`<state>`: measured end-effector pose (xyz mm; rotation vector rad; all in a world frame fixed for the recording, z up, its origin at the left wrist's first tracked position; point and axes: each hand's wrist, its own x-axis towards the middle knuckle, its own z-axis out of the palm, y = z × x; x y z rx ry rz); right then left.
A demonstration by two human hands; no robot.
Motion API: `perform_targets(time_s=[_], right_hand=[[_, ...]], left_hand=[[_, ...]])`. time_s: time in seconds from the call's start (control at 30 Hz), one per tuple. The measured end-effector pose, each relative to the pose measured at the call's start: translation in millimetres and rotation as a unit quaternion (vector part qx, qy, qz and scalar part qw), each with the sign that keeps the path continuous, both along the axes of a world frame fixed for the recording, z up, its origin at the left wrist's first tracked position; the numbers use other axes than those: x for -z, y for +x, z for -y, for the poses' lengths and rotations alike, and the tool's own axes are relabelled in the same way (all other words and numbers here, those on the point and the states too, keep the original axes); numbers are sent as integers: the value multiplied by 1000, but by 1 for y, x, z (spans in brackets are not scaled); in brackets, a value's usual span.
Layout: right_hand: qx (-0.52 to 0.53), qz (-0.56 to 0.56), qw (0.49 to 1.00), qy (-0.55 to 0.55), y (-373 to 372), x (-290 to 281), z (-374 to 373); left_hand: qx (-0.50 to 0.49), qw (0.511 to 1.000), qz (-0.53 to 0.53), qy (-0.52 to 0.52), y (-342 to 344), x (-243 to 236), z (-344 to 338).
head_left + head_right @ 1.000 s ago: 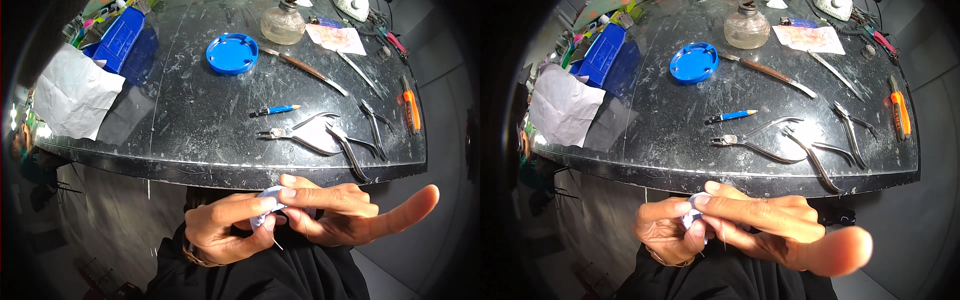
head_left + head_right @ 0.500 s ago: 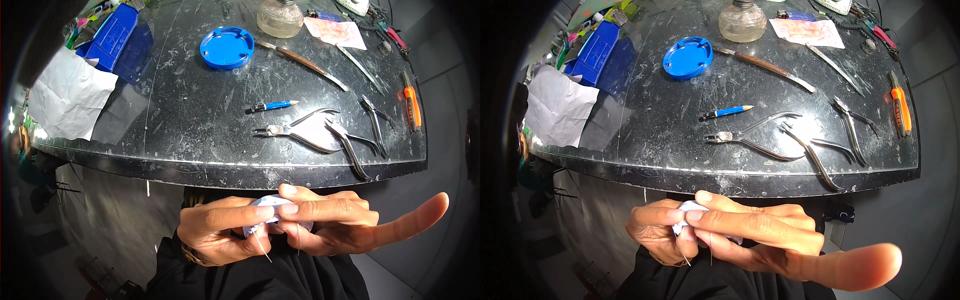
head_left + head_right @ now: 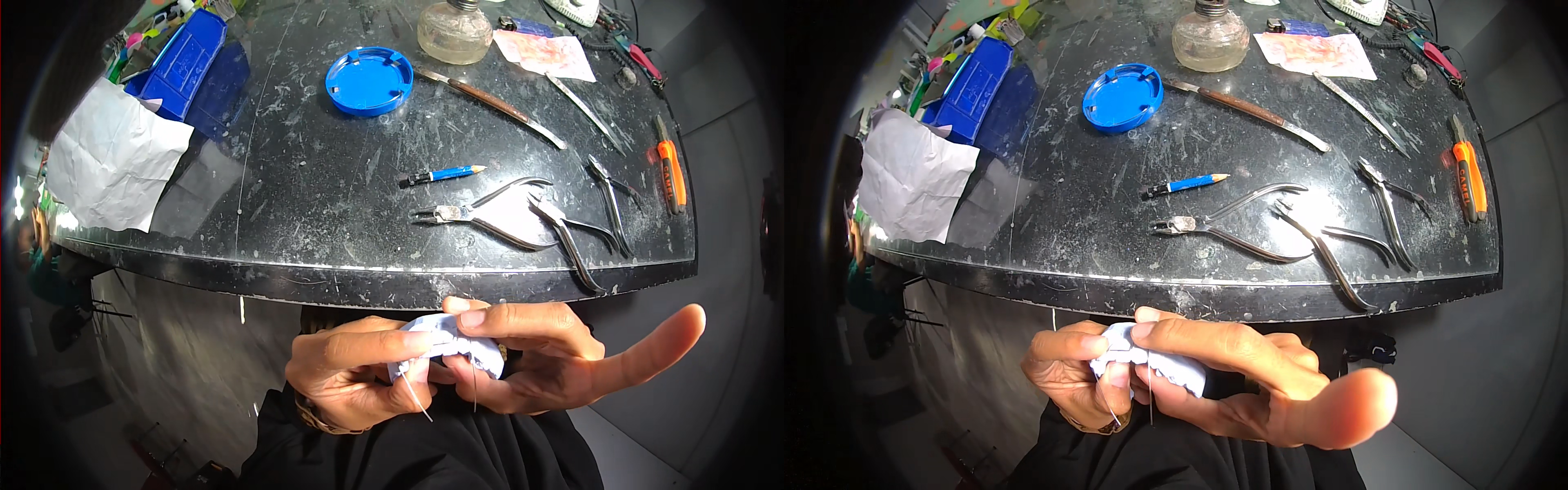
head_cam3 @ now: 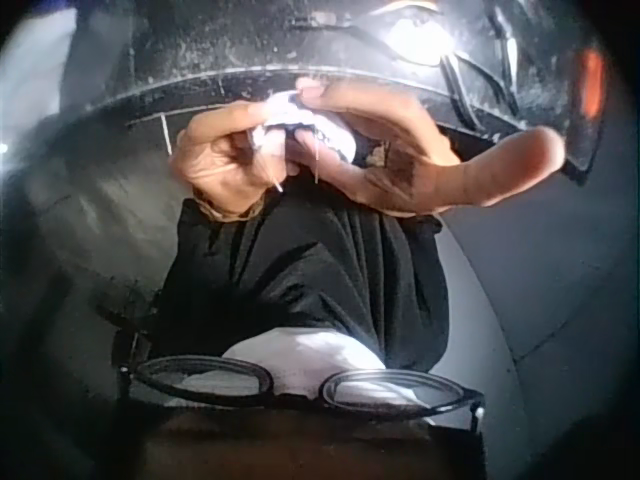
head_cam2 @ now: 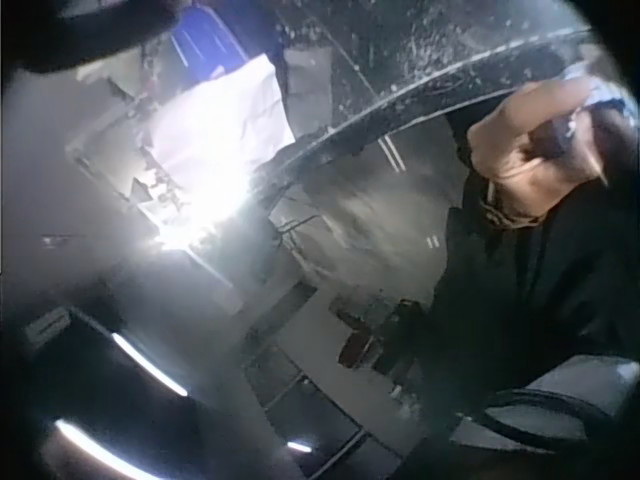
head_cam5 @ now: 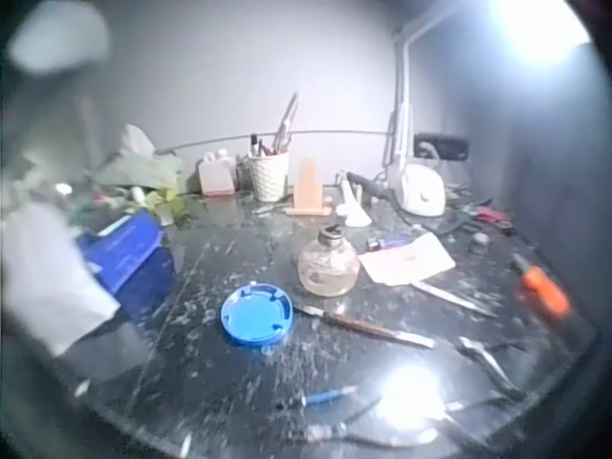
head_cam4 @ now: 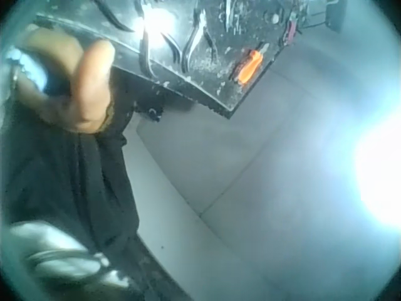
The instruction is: The person manipulates a metal wire around a blue dental model by hand and with pliers.
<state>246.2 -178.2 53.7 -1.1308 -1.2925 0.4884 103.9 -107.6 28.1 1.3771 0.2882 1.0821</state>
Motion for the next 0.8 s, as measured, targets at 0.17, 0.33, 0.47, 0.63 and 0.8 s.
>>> perform_targets(time_s=[0.17, 0.33, 0.47, 0.63, 0.8], right_hand=[[13, 7, 1000, 20, -1, 3, -1], [33, 4, 999, 41, -4, 5, -3], [46, 8, 997, 64, -7, 8, -4], [50, 31, 992, 108, -8, 12, -7], [74, 43, 980, 177, -7, 15, -11]], left_hand=[[28, 1000, -1, 3, -3, 1, -2], [24, 1000, 11, 7, -2, 1, -2], [32, 999, 10, -18, -5, 3, 1], [28, 999, 10, -19, -2, 2, 1], [11, 1000, 0, -20, -3, -1, 3]])
